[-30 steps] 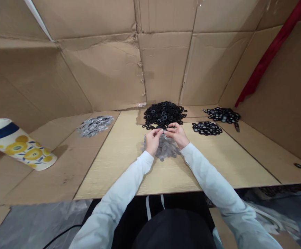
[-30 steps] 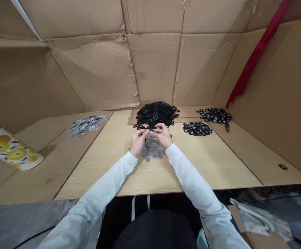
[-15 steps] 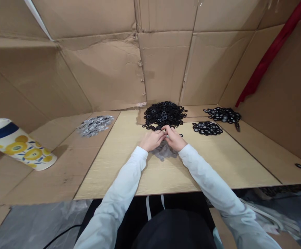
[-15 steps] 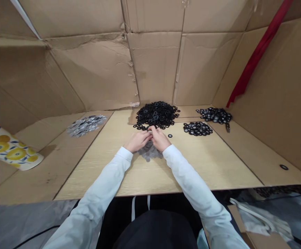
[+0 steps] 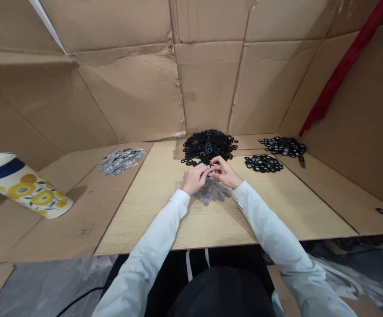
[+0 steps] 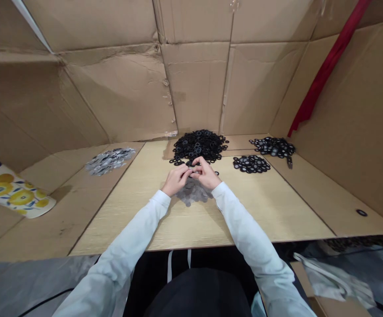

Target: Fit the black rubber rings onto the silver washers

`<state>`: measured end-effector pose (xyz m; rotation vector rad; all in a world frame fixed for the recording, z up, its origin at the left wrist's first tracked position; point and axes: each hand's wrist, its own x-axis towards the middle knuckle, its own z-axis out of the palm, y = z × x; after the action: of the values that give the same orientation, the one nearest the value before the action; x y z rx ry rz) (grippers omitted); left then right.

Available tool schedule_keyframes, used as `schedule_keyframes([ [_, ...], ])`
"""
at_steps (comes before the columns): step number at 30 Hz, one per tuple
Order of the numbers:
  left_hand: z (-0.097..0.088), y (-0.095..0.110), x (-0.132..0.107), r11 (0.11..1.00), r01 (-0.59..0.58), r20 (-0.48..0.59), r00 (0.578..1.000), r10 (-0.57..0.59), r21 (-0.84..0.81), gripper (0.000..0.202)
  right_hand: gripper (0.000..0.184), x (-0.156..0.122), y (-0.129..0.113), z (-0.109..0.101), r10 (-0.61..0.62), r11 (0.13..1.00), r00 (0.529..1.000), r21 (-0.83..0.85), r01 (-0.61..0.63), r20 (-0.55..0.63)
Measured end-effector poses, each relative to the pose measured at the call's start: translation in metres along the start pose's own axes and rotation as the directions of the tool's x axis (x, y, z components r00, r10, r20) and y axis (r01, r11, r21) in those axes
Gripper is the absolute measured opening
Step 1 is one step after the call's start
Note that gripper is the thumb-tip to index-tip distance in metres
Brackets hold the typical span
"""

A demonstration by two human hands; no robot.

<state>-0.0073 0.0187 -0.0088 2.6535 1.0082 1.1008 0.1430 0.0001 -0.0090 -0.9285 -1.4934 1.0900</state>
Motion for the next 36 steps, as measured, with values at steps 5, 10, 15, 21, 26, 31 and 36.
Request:
schedule_keyframes([
  [5,0.009,0.006,-0.003,0.996,0.082,-0.133,0.987,-0.084,-0.023,0.032,0.043,0.001,-0.001,0.007,0.043,0.994,0.993,0.103,-0.032,-0.106],
  [10,0.015,0.014,-0.005,0.980,0.181,-0.262,0.945,-0.197,-0.083,0.031,0.046,0.001,-0.005,0.017,0.088,0.977,0.976,0.209,-0.045,-0.201],
  [15,0.015,0.019,-0.003,0.956,0.224,-0.279,0.921,-0.272,-0.191,0.031,0.047,0.000,-0.009,0.018,0.114,0.969,0.971,0.238,-0.062,-0.211],
  [21,0.011,0.022,-0.001,0.911,0.303,-0.283,0.881,-0.380,-0.278,0.032,0.050,-0.001,-0.014,0.011,0.090,0.972,0.984,0.229,-0.053,-0.152],
  [26,0.012,0.022,-0.001,0.873,0.350,-0.260,0.857,-0.445,-0.341,0.035,0.047,0.001,-0.012,0.009,0.038,0.987,0.972,0.163,0.000,-0.230],
  [31,0.011,0.023,0.001,0.644,0.411,-0.049,0.819,-0.571,-0.645,0.040,0.017,-0.005,-0.013,0.012,-0.233,0.965,0.908,-0.195,0.173,-0.349],
  [36,0.007,0.024,0.004,0.395,0.417,0.107,0.786,-0.608,-0.819,0.030,0.025,-0.007,-0.012,0.015,-0.268,0.961,0.903,-0.166,0.223,-0.336],
])
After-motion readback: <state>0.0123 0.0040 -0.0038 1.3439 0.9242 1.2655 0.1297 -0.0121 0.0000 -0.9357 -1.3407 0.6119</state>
